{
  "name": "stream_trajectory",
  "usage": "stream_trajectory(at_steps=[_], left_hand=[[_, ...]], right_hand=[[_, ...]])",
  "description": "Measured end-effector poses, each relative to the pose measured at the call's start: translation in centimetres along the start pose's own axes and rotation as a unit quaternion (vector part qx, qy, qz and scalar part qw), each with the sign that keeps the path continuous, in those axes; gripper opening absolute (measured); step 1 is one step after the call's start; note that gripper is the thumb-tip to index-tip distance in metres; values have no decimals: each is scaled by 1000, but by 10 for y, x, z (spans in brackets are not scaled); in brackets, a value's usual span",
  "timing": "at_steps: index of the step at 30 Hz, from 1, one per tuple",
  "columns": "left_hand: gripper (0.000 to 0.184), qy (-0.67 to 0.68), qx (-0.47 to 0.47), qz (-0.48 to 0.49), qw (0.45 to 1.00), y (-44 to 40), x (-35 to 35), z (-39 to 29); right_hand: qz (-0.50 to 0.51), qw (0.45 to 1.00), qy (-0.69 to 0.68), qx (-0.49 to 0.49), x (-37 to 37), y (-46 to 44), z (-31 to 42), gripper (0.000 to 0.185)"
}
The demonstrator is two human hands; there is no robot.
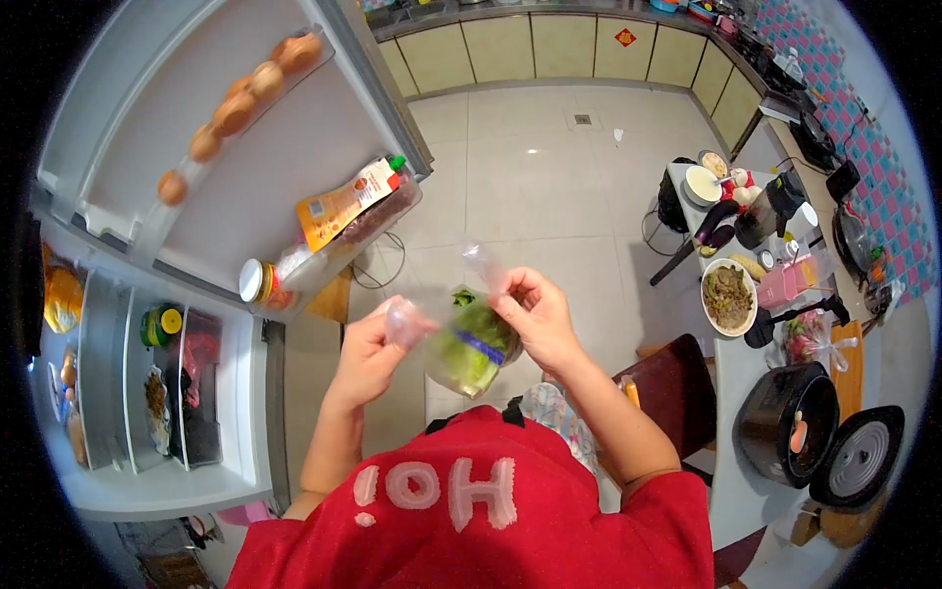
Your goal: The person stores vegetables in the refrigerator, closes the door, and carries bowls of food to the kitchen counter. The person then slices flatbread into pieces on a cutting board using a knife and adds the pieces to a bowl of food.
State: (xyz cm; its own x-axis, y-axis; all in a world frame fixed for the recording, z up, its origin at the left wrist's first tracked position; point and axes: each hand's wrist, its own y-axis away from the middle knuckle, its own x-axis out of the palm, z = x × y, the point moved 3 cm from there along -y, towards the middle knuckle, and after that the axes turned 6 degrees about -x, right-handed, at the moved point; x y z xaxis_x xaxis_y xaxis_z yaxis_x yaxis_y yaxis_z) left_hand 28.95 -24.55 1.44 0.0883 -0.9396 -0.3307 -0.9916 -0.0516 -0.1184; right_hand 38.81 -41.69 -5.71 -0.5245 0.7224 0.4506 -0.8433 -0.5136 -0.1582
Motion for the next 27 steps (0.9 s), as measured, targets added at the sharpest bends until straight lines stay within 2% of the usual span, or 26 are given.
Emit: stream_trajectory(at_steps=[4, 6, 7, 8, 10, 11, 12, 14, 15, 17, 21, 23, 24, 26, 27], left_hand=[[18, -57, 49, 55, 996, 7, 5, -8], [29, 6, 42, 143, 989, 13, 9, -12], [29, 7, 40, 138, 990, 13, 8, -8], [33, 89, -60, 117, 987, 12, 7, 5], [41, 248, -254, 71, 932, 13, 6, 32], [34, 185, -265, 21, 946, 10, 7, 38], [34, 186, -266, 17, 946, 7, 12, 34], [27, -94, -246, -30, 964, 5, 14, 21], [27, -92, -249, -35, 964, 6, 15, 24], [29, -292, -65, -123, 946, 5, 13, 22], [31, -285, -64, -179, 939, 6, 7, 30], [34, -214, -175, -148, 950, 10, 2, 42], [34, -214, -177, -151, 949, 9, 0, 44], [52, -177, -310, -119, 926, 9, -4, 54], [52, -176, -313, -123, 925, 9, -4, 55]], right_hand=[[-42, 996, -64, -56, 2, -8, -11, 15], [-59, 990, -103, -72, 6, -15, -10, 15], [-68, 985, -122, -99, 8, -19, -7, 15], [-77, 979, -142, -124, 10, -22, -3, 15], [-87, 978, -146, -123, 18, -24, -2, 16], [-79, 981, -139, -111, 23, -23, -2, 16], [-70, 984, -133, -100, 27, -24, -3, 15], [-68, 984, -133, -93, 30, -24, -7, 14], [-68, 985, -132, -91, 30, -24, -8, 13], [-58, 986, -129, -92, 31, -23, -10, 12], [-61, 988, -99, -105, 37, -22, -12, 12], [-56, 989, -91, -101, 43, -20, -18, 12], [-53, 990, -82, -98, 46, -18, -21, 13], [-44, 992, -82, -91, 54, -16, -24, 14], [-23, 992, -95, -78, 57, -16, -27, 14]])
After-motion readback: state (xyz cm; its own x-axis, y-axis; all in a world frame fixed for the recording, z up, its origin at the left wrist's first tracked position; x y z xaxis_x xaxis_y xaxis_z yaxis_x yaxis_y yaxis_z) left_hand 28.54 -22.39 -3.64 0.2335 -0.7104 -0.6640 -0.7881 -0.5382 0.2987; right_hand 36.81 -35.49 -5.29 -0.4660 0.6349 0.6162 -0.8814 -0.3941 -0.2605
